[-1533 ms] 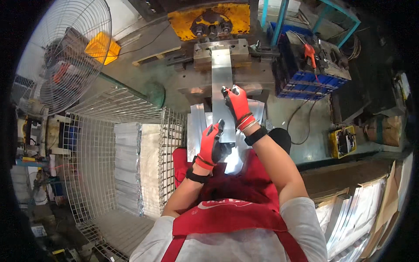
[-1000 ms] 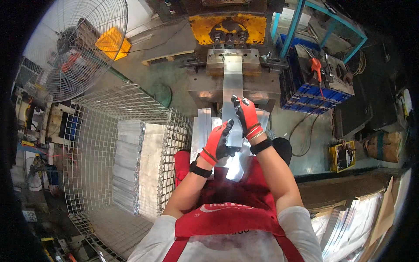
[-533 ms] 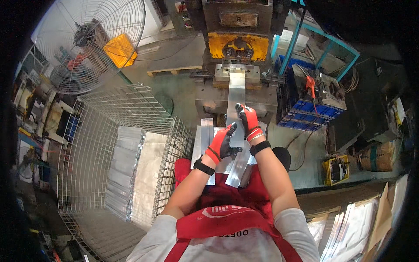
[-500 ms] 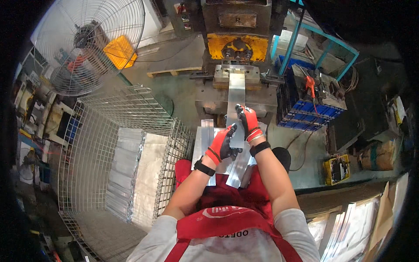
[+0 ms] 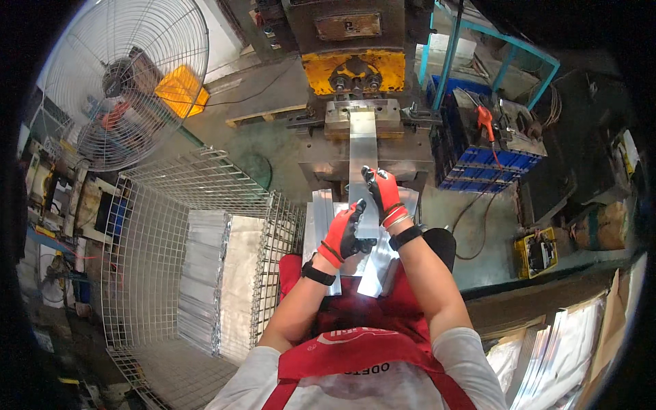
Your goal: Manually inspect and stack metal parts before or after machine processing in an industrial fabrication setting.
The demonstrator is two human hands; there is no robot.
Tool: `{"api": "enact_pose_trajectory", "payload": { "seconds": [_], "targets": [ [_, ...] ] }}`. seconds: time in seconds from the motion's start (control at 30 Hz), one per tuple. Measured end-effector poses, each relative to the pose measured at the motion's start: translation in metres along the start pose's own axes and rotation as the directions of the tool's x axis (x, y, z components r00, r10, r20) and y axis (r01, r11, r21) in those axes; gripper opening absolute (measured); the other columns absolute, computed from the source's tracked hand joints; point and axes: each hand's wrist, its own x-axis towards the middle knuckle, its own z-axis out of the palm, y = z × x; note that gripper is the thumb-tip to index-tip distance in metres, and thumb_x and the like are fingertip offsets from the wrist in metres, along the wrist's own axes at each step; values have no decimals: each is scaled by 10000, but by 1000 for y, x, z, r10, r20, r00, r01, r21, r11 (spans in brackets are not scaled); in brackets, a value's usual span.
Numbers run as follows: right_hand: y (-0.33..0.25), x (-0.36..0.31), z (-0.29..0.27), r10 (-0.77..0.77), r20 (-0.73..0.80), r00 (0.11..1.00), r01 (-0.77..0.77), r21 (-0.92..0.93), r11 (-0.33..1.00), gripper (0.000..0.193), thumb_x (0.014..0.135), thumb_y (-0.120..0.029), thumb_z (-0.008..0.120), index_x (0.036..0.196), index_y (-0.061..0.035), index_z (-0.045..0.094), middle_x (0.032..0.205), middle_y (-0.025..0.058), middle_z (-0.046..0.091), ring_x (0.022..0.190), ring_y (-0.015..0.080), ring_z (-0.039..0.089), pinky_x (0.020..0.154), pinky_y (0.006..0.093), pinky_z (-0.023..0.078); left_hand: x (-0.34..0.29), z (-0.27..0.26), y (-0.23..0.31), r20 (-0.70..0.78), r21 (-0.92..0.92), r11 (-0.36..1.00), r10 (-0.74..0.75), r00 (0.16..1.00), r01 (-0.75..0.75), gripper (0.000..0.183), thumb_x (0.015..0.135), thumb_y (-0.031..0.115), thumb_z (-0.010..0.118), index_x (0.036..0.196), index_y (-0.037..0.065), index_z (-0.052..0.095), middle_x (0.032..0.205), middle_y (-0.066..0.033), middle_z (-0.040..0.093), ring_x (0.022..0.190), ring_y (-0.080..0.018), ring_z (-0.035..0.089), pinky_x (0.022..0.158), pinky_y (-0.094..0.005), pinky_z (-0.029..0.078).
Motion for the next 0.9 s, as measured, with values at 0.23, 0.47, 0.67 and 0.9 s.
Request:
{"api": "enact_pose_trajectory", "payload": {
  "seconds": [0.23, 0.47, 0.67, 0.9],
  "targets": [
    [-15, -9, 4, -74, -3, 997, 74, 17, 997, 216, 784, -222, 562, 611, -93, 546, 585, -92, 429, 517, 31, 357, 460, 214, 292, 4, -2, -1, 27, -149, 987, -48, 998, 51, 910, 488, 212, 773, 1258, 91, 306, 1036, -139, 510, 772, -294, 484, 710, -348, 425],
    [-6, -5, 2, 25, 25, 999, -27, 91, 995, 161, 797, -179, 551, 702, -57, 596, 611, -80, 462, 535, 35, 384, 474, 201, 306, 14, -3, -33, 27, 17, 965, 260, 965, -261, 738, 580, 197, 738, 1207, 63, 373, 933, -138, 539, 782, -237, 533, 693, -328, 452],
    [4, 3, -6, -162, 48, 986, 164, -38, 986, 197, 800, -184, 549, 644, -66, 535, 615, -78, 449, 542, 28, 355, 478, 206, 297, 18, -1, -26, 64, -126, 987, 104, 993, -95, 589, 669, 152, 669, 1179, 25, 402, 979, -137, 537, 880, -207, 529, 795, -310, 424],
    [-24, -21, 10, 97, -34, 995, -102, -214, 971, 245, 787, -279, 558, 802, -36, 571, 601, -4, 489, 560, 79, 433, 518, 225, 358, -4, -4, -39, -29, -193, 926, 326, 945, -326, 617, 669, 203, 672, 1177, -7, 392, 1117, -152, 471, 1064, -238, 441, 911, -312, 342]
  ]
}}
